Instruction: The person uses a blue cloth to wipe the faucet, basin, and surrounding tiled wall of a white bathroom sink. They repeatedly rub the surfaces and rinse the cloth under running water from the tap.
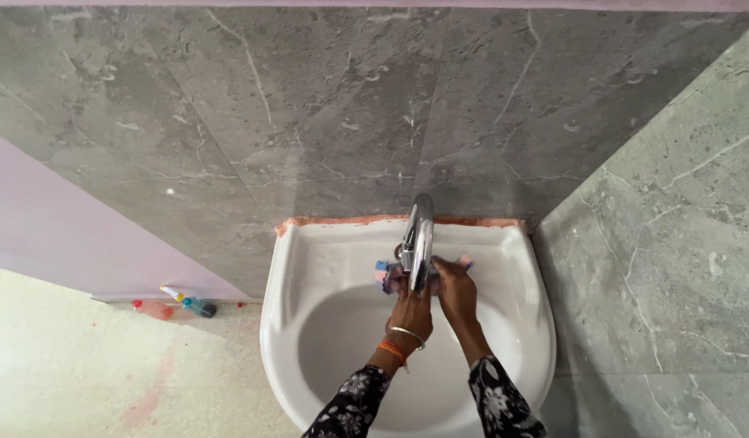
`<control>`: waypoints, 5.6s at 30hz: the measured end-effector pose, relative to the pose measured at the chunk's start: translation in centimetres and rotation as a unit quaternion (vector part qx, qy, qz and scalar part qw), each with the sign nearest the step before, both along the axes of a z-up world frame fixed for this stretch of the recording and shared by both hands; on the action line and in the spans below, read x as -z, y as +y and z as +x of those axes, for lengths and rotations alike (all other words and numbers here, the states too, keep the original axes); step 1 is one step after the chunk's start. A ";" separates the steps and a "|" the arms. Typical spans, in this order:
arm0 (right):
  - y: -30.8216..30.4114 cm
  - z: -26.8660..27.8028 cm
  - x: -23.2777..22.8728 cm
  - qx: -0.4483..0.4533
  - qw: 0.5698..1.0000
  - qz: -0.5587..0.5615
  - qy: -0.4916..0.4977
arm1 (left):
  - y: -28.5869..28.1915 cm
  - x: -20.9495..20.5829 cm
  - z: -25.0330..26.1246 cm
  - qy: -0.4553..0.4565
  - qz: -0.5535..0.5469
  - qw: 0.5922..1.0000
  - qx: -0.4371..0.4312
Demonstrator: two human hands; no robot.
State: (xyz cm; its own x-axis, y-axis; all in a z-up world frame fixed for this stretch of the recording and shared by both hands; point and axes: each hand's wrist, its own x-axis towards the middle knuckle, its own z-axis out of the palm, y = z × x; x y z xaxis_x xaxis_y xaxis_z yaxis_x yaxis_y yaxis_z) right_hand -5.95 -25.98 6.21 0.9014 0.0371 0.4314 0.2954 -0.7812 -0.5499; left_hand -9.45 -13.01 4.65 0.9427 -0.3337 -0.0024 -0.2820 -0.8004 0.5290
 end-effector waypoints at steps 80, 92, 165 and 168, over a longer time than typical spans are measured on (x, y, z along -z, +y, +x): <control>-12.1 -4.6 1.0 0.034 0.982 -0.156 0.104 | -12.0 5.0 1.0 -0.047 -0.030 0.990 0.129; -13.0 -19.1 -1.3 0.090 0.992 -0.081 0.043 | -13.0 3.9 -10.8 0.088 -0.208 0.961 0.161; 8.1 -24.9 2.1 -0.026 0.914 -0.090 0.395 | 11.6 0.8 -20.3 0.193 0.193 0.946 0.174; 10.8 -24.3 2.5 -0.070 0.919 -0.050 0.386 | 16.3 1.1 -19.2 0.076 0.196 0.957 0.198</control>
State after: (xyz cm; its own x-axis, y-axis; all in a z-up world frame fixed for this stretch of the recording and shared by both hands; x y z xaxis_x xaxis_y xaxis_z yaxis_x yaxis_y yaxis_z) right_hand -30.21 -15.14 3.74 0.9208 0.1807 -0.3456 -0.0504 -0.8237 -0.5648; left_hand -28.65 3.25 3.57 0.7210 -0.6101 -0.3285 -0.5481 -0.7922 0.2685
